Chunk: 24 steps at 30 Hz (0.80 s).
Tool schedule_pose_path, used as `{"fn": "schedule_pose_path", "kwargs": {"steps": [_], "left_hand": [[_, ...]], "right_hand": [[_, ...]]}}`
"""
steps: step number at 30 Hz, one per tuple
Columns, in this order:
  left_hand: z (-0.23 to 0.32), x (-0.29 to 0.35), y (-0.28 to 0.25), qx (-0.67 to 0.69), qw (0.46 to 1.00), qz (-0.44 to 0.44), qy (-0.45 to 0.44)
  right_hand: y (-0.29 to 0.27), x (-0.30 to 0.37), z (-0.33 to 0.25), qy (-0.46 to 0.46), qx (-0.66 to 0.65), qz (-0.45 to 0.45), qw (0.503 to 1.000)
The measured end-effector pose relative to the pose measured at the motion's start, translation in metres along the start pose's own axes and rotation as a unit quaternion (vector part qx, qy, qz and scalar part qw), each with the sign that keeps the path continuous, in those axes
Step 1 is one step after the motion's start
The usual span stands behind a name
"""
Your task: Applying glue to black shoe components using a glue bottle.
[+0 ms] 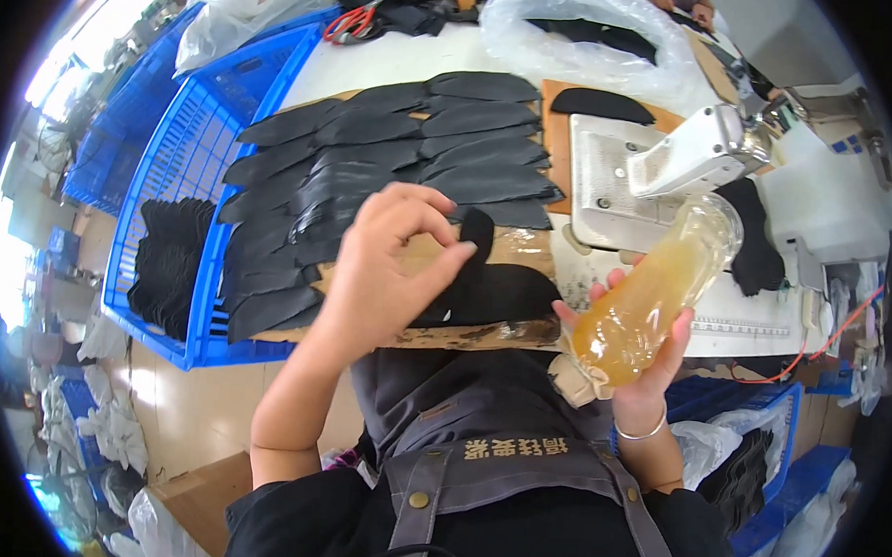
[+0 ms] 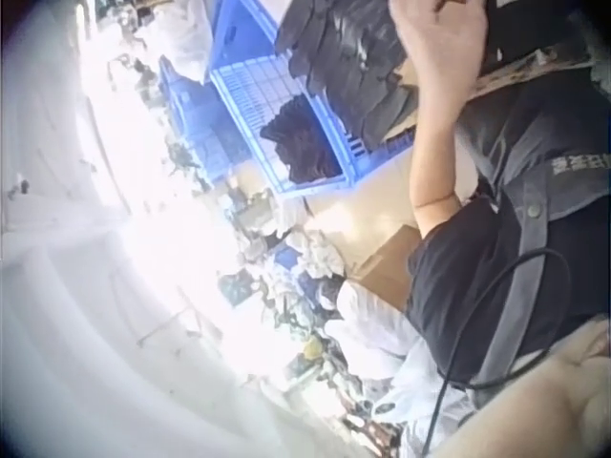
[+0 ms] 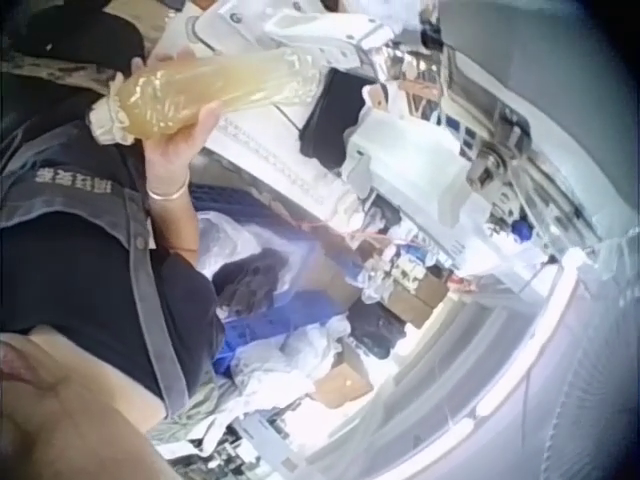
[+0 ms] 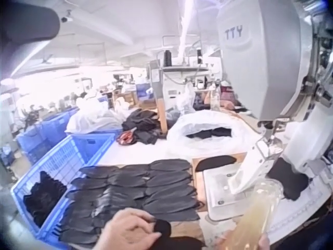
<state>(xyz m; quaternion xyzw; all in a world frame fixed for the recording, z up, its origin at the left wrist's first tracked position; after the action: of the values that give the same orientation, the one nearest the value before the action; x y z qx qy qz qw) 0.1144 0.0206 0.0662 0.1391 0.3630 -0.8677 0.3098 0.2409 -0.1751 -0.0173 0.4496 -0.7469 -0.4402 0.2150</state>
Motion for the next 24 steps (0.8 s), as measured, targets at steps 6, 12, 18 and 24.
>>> {"fn": "schedule_pose_path", "kwargs": {"steps": [6,12,18,24], "left_hand": [[0.01,0.015,-0.068,0.021,0.994,0.102,-0.044],[0.043,0.003,-0.059,0.022,0.999,0.034,-0.005],[0.069,-0.023,-0.029,0.117,0.992,-0.011,0.046],[0.064,-0.034,0.011,0.185,0.981,-0.055,0.027]], "right_hand": [[0.0,-0.003,-0.001,-0.002,0.007,-0.018,1.0],[0.0,-0.002,0.0,0.001,0.006,-0.003,1.0],[0.001,-0.004,-0.002,0.003,0.015,-0.008,1.0],[-0.004,-0.005,0.001,0.006,-0.027,-0.009,1.0]]}}
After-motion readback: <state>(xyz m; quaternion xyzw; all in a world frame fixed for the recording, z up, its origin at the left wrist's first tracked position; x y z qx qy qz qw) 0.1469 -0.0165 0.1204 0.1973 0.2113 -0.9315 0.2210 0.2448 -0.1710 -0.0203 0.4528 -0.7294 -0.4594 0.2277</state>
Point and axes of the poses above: each hand's wrist, its own x-axis away from the middle knuckle, its own y-axis out of the palm, z = x × y, the point moved 6 cm from there along -x, towards the middle knuckle, and after that the axes turned 4 degrees about y, right-handed, at the moved point
